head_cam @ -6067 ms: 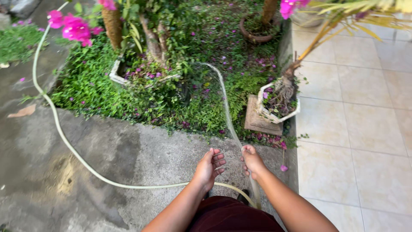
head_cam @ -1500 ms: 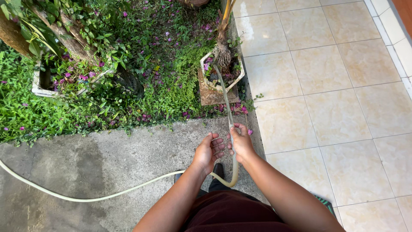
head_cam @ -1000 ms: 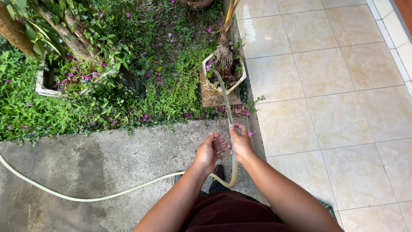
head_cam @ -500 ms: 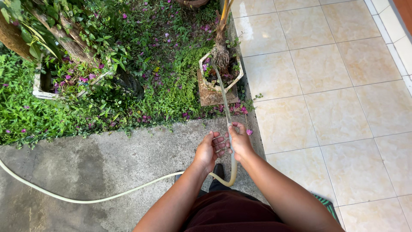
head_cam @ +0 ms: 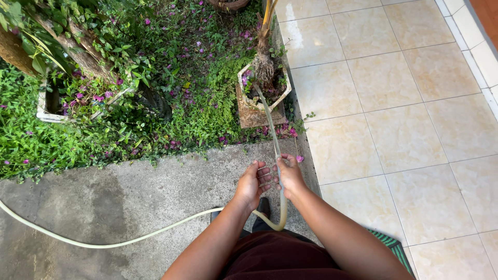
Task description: The person uses a garden hose to water various plants in a garden area. They direct the water stream onto the soil of potted plants, including bougainvillea and a small palm, as well as ground cover and a bonsai tree.
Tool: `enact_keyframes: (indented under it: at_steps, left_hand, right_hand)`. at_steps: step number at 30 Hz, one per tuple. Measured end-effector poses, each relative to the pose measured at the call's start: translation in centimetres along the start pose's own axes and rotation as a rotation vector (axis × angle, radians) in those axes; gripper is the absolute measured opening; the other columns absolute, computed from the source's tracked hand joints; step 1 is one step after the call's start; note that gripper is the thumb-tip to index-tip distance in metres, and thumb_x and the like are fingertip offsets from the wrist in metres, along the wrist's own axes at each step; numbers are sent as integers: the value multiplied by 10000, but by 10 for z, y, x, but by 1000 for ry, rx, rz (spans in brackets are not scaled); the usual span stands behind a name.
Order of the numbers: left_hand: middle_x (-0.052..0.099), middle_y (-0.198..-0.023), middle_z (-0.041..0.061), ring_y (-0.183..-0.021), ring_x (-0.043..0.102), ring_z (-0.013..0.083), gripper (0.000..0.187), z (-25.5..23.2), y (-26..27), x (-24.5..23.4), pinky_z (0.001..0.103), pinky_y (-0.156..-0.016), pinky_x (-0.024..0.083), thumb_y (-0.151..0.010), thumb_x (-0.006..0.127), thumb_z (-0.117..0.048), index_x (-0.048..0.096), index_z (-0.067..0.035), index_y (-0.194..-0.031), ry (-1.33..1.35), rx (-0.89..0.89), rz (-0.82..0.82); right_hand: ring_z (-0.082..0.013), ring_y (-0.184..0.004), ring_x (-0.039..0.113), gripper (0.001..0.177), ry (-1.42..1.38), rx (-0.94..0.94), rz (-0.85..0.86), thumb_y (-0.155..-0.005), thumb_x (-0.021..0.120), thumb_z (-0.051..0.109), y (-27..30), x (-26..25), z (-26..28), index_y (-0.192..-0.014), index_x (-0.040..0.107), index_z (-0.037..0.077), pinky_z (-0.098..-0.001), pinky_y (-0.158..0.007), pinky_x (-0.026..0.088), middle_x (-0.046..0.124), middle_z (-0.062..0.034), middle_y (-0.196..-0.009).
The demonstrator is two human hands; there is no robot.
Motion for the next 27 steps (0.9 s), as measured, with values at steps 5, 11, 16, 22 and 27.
enact_keyframes:
  at_steps: [5,11,16,22,27]
  left_hand:
    - [654,-1015,0,-922,612,154,340,7,0,1,366,-802,495,-1049,440,-439,607,-169,-1173,-19,-23,5]
    - [652,-1023,0,-928,614,154,332,10,-2,8,372,-808,490,-1047,443,-431,609,-169,-1166,-42,-26,18]
    - [651,-1023,4,-919,616,153,335,12,-4,14,371,-802,497,-1048,441,-430,612,-167,-1164,-46,-20,34]
    - [655,-1027,5,-915,620,156,330,16,-7,9,375,-798,493,-1045,443,-433,607,-169,-1155,-37,-26,35]
    - [649,-1018,13,-913,615,162,327,18,-6,-1,383,-802,498,-1046,443,-432,605,-168,-1149,-16,-32,33]
  right_hand:
    - [-160,-588,479,265,-50,33,-39,-1019,557,332,-6,-18,-12,-1253,458,254,-314,-443,340,580,-27,-915]
    - [-162,-572,481,281,-76,-9,-62,-1022,551,339,-6,-28,-4,-1263,440,244,-315,-429,341,585,-36,-908]
    - [-155,-553,482,263,-86,-39,-62,-1015,556,345,-1,-28,5,-1245,458,263,-310,-417,336,588,-35,-895]
    - [-164,-552,482,273,-64,-20,-67,-1016,566,332,-2,-28,-6,-1244,453,233,-316,-415,326,583,-36,-884]
    - [-151,-568,493,269,-20,9,-55,-1009,577,322,0,-20,-17,-1243,466,250,-313,-427,346,595,-25,-883]
Point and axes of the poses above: each hand's wrist, its own y-axis away from the middle knuckle, its own x-axis out of the palm, z = x × y, the point moved 8 cm from there along -y, towards the middle knuckle
